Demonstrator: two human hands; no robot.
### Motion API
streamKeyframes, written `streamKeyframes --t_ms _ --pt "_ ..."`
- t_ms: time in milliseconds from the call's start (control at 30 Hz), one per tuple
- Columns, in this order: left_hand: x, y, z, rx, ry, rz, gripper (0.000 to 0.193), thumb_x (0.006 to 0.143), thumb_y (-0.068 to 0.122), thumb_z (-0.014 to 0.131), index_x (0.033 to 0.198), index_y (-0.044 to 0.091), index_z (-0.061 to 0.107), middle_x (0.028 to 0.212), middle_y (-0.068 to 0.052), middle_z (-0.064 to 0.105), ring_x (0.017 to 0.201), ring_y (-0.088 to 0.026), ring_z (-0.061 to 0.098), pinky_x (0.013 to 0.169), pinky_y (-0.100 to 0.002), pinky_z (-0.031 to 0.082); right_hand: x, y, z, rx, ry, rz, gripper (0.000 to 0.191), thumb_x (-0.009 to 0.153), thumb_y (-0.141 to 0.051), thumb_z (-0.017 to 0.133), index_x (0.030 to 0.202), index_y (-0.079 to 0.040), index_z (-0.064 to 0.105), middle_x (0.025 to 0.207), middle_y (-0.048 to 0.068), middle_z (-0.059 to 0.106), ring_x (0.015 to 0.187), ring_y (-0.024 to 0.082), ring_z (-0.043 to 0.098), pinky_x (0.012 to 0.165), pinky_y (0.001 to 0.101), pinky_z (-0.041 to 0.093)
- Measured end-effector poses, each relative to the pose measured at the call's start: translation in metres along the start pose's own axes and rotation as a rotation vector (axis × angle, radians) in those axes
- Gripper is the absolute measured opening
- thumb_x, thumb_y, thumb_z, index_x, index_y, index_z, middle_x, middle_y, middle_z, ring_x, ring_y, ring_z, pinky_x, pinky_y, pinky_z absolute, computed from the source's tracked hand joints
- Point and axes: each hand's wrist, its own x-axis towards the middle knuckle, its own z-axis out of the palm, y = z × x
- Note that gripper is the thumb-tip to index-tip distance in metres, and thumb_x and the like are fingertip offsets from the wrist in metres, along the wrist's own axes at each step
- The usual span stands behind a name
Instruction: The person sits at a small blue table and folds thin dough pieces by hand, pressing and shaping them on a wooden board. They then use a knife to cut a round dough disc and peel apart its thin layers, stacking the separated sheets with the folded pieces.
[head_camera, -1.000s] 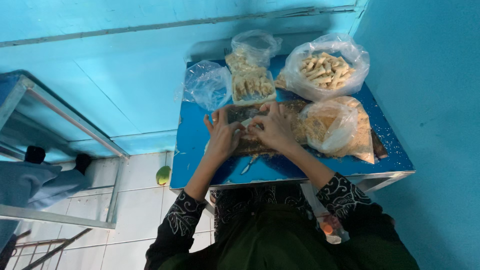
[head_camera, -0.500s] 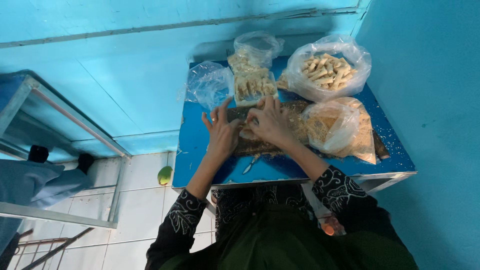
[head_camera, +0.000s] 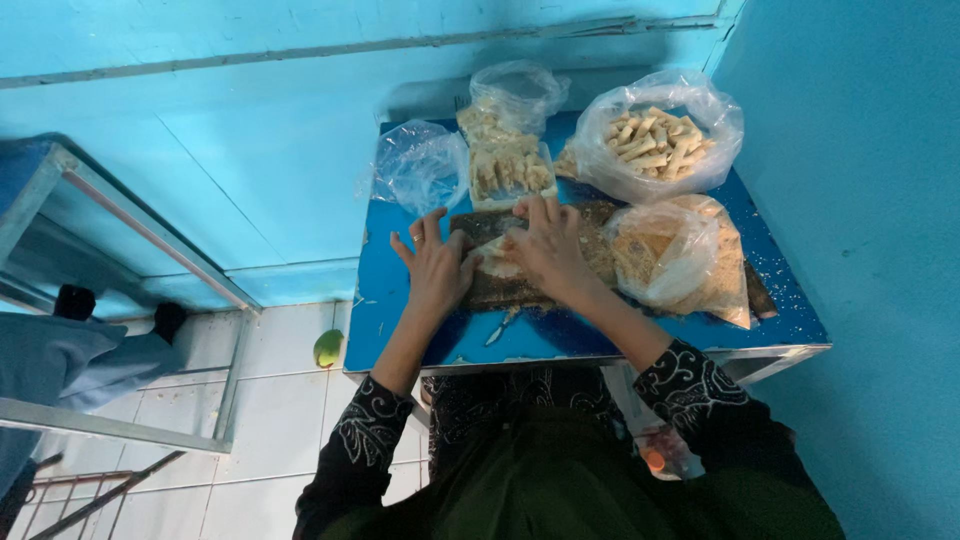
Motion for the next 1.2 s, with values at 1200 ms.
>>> streamKeyframes --t_ms 1200 --pt "0.041 0.028 0.017 -0.475 -0.011 0.021 0.017 0.081 -0.001 0.068 0.095 0.001 0.077 0.08 -0.019 0.071 0.069 -0.033 0.072 0.063 -0.041 0.055 -0.087 0.107 -0.089 -0.084 -0.37 0.24 0.049 0.083 -0.001 0.057 0.132 -0.006 0.052 0.1 0.022 0.068 0.087 0.042 0.067 0.066 0.0546 0.051"
